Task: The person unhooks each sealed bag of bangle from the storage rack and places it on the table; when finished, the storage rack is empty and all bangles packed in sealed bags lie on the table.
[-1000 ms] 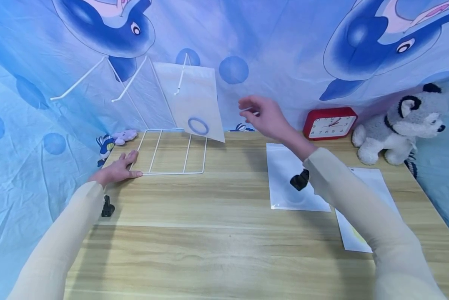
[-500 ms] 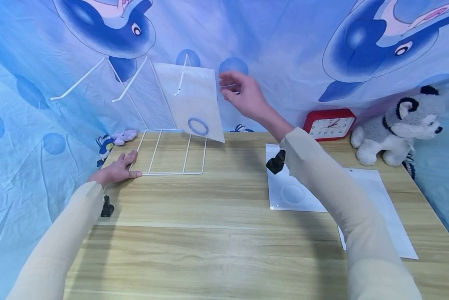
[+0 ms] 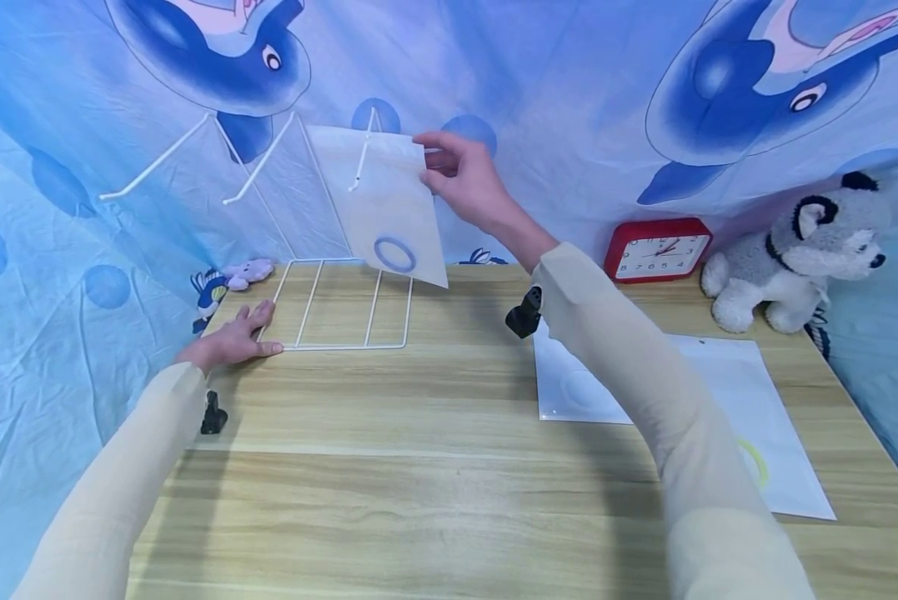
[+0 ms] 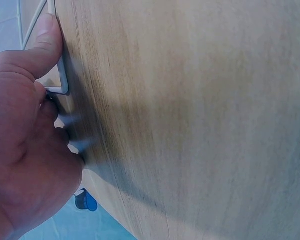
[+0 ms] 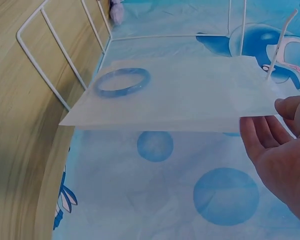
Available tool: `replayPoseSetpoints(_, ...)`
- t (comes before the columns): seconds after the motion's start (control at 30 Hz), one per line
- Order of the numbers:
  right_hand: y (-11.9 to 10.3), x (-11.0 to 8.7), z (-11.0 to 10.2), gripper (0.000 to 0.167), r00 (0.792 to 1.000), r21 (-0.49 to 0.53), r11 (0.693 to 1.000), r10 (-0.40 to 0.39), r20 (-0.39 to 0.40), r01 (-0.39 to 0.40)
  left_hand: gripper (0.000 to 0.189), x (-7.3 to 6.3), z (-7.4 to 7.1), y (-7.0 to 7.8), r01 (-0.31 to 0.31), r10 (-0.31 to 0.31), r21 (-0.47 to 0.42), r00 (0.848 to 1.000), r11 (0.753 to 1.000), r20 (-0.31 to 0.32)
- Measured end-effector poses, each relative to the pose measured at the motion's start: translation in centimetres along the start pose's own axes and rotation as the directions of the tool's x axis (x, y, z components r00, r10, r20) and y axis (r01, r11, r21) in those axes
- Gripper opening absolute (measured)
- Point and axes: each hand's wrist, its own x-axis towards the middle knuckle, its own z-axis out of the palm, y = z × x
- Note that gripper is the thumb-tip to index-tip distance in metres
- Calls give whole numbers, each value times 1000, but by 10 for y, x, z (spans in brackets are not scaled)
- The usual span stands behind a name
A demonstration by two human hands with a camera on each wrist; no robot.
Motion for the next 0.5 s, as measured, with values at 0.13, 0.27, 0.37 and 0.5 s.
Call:
replayPoseSetpoints(0.13, 2, 5, 5, 41, 1000, 32, 999, 19, 7, -19, 97, -1, 0, 1, 2, -2, -13, 1000, 1000, -3)
replayPoseSetpoints(0.27, 2, 9, 9, 41, 999, 60, 998, 31, 12, -31, 98, -2, 0, 1, -4, 4, -12, 1000, 1000, -7)
replayPoseSetpoints(0.37, 2, 11, 12, 41, 999, 105, 993, 47, 18, -48, 98, -2, 0, 2, -6, 6, -8, 1000, 1000, -8)
replayPoseSetpoints(0.5, 2, 13, 14, 41, 997, 170, 982, 74, 23, -77, 98, -2, 0, 2, -14, 14, -7, 1000, 1000, -11)
